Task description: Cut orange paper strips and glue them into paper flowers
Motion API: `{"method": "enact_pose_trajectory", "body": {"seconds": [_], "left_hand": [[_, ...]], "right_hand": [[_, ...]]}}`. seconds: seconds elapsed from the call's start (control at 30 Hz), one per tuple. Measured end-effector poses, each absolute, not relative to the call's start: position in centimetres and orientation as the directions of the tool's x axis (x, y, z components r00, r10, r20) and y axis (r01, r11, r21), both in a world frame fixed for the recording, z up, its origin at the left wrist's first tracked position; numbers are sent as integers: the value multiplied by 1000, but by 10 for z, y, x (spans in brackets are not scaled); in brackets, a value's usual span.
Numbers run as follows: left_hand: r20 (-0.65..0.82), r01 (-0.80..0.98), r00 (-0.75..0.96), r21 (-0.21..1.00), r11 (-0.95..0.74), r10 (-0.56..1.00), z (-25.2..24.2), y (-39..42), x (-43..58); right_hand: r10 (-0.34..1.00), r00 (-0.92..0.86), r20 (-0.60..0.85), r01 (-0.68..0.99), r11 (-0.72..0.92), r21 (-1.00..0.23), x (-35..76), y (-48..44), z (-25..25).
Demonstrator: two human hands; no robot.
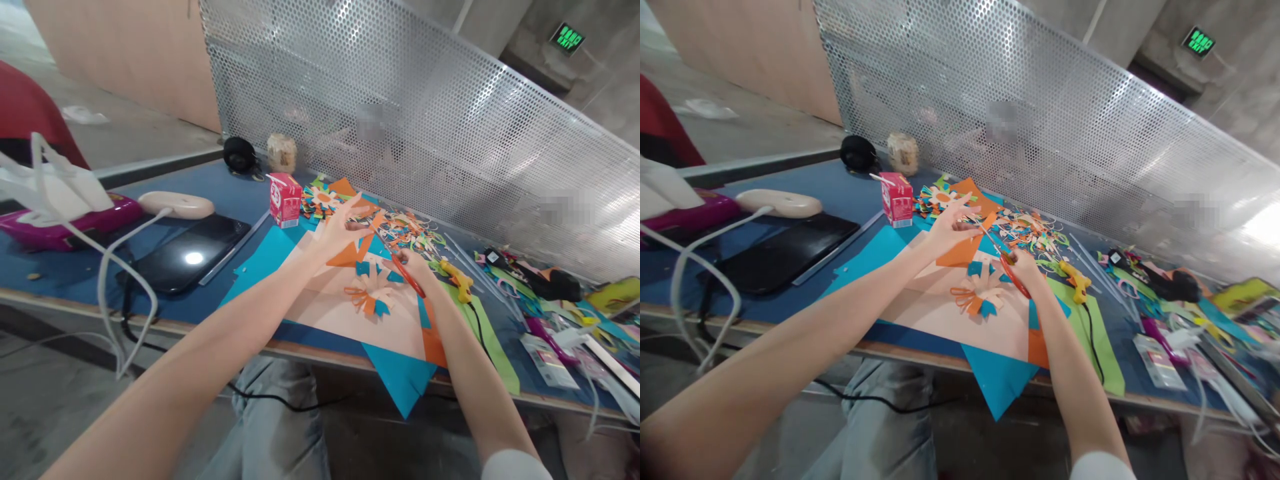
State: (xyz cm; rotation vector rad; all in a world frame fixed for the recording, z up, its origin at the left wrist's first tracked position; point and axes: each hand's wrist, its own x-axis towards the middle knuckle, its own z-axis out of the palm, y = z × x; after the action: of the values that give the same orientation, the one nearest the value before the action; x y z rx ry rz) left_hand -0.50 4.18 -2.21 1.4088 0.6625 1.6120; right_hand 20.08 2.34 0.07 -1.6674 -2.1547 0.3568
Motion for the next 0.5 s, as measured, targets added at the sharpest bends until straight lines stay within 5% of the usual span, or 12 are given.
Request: {"method": "enact_pose_trajectory", "body": {"seconds": [0.23,0.5], "left_hand": [[496,-343,199,843,-414,845,-16,37,-8],[492,-273,117,851,-449,862,-7,30,-9]], "right_hand": [[963,-243,114,816,267,-512,203,22,0],[957,-288,33,782,255,-569,202,14,9]]}}
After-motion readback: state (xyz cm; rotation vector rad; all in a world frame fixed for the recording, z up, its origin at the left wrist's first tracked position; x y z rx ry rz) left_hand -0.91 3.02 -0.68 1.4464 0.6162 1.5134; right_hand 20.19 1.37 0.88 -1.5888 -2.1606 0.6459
